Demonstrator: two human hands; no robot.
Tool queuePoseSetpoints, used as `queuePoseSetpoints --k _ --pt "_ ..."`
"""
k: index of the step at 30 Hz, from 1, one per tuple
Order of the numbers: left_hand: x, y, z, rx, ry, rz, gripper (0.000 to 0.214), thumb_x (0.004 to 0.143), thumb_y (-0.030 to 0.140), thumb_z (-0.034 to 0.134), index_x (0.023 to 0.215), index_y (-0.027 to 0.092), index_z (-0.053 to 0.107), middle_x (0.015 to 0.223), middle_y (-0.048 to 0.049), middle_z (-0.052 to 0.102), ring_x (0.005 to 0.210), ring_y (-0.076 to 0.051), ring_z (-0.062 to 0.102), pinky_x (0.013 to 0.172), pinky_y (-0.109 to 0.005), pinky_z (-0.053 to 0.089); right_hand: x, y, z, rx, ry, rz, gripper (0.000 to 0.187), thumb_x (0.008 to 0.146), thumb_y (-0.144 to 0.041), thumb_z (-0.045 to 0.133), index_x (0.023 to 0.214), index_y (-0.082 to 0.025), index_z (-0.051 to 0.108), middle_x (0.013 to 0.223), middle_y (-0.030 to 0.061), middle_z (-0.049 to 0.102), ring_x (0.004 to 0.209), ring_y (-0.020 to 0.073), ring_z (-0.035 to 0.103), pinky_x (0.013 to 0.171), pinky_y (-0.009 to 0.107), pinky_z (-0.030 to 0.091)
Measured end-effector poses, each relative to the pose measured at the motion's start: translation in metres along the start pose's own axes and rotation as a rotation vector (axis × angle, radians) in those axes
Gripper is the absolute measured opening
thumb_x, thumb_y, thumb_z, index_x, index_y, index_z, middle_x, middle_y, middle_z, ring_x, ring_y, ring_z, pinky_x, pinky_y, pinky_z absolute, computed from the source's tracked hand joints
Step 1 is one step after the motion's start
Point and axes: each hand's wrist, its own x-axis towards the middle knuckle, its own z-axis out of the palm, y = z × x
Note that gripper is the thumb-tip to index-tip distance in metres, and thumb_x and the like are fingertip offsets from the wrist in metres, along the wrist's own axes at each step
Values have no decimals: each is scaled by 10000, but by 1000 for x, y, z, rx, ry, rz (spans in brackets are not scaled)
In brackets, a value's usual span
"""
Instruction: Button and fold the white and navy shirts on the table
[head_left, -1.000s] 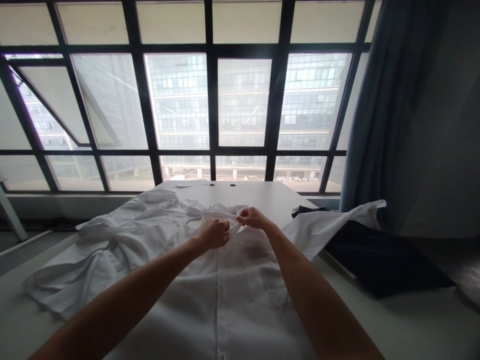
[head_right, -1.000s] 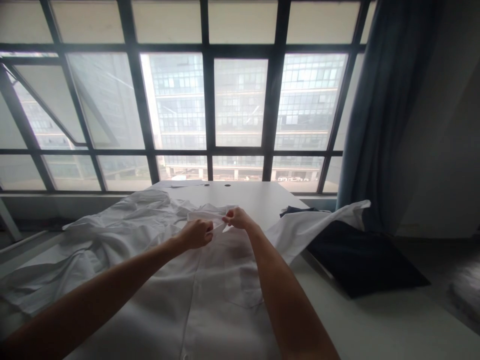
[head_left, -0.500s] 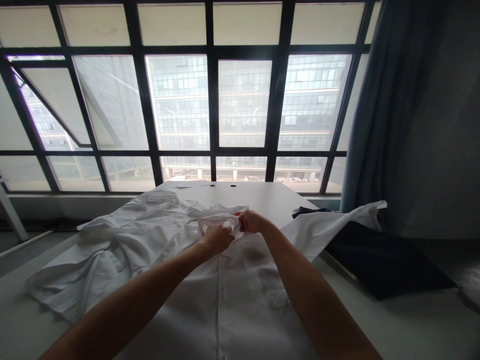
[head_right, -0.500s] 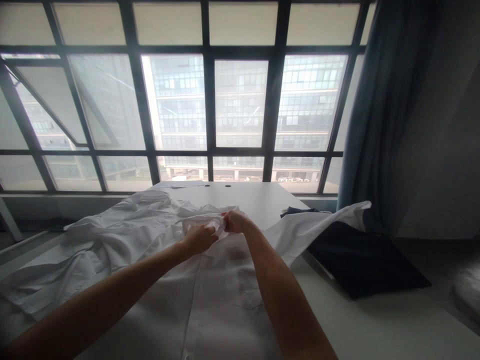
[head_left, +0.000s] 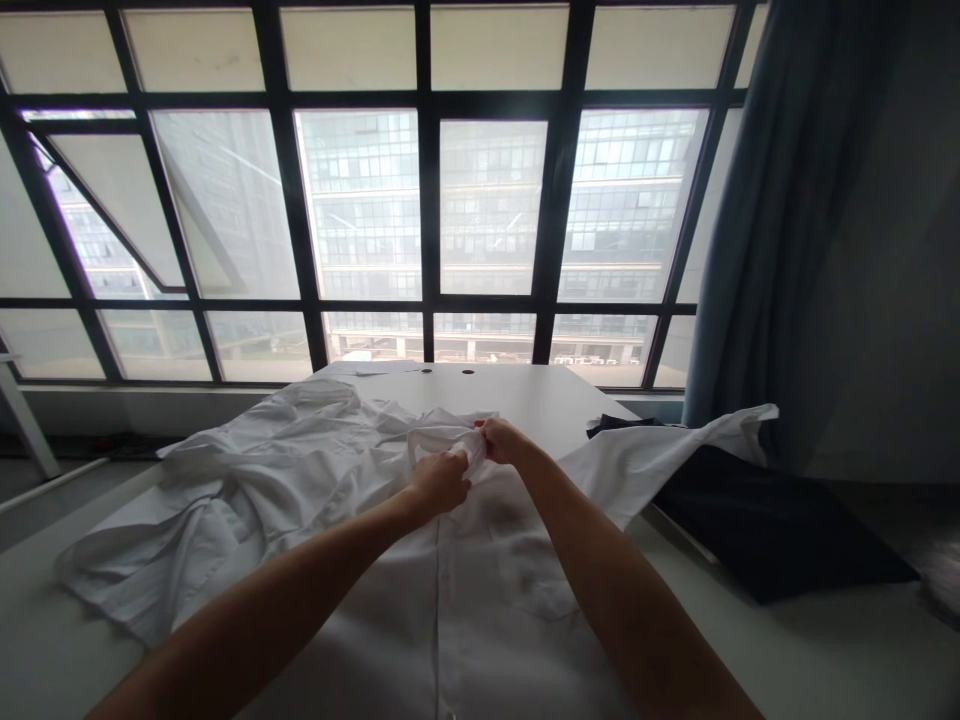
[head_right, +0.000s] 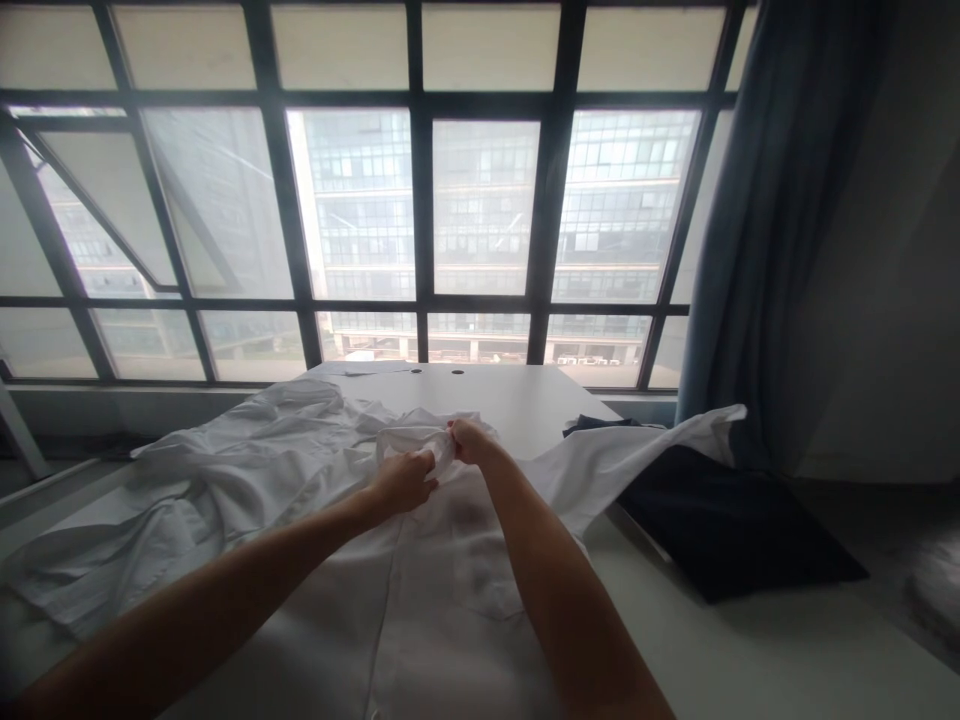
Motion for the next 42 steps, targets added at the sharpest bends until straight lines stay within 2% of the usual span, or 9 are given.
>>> queuePoseSetpoints --k 5,9,13,16,22,25,29,34,42 --pt "0 0 -1 -73 -12 21 365 911 476 572 1033 155 695 1005 -155 729 930 -311 694 784 -379 526 -4 -3 3 -138 101 -2 218 753 -84 509 919 -191 602 727 28 604 653 167 608 617 268 512" --pt "-1 1 0 -46 56 39 404 1003 383 390 972 150 719 946 -171 728 845 -283 704 759 -385 524 -16 -17 -4 -304 173 -132 52 798 -167 614 814 -169 664 886 90 688 845 207 634 748 282 488" --pt "1 3 2 -41 124 51 310 972 302 453 1003 134 712 975 -172 731 874 -291 707 766 -391 522 -35 -39 -6 -746 49 -285 178 801 -347 724 809 -169 725 881 90 730 812 218 661 704 266 472" --pt "1 6 2 -57 181 31 257 955 297 503 1046 163 702 1042 -133 734 925 -268 705 796 -359 515 -48 -49 -1 -1004 34 -273 161 740 -298 772 854 -186 755 878 73 740 791 211 673 674 251 471" --pt "5 3 -2 -95 170 -19 322 923 457 588 905 162 718 856 -97 741 787 -253 704 712 -326 494 -54 -51 6 -1128 122 -327 175 785 -130 658 922 -165 763 946 107 737 819 197 676 697 243 477" --pt "13 -12 -11 -76 256 87 402 950 525 530 883 178 721 887 -92 734 843 -247 687 741 -335 494 -52 -50 5 -1105 69 -342 150 805 -91 637 897 -135 747 891 107 734 767 182 667 648 230 460" --pt "28 -49 -23 73 411 247 268 919 380 632 1083 178 698 1148 -115 692 1067 -267 624 890 -385 477 -48 -46 1 -1105 51 -361 151 856 -93 604 921 -130 735 910 108 730 775 173 665 657 226 450" --pt "40 -89 -29 162 201 162 230 964 327 553 926 171 718 902 -86 739 868 -237 688 812 -343 501 -42 -32 -1 -1181 38 -387 184 900 -165 577 1030 -171 707 984 111 724 852 218 671 709 262 457" --pt "54 -122 -23 105 222 79 499 1014 508 359 895 153 688 820 -119 726 787 -258 707 735 -349 522 -29 -16 -12 -1101 133 -390 200 992 -273 488 1082 -180 641 973 125 718 823 212 667 724 266 461"
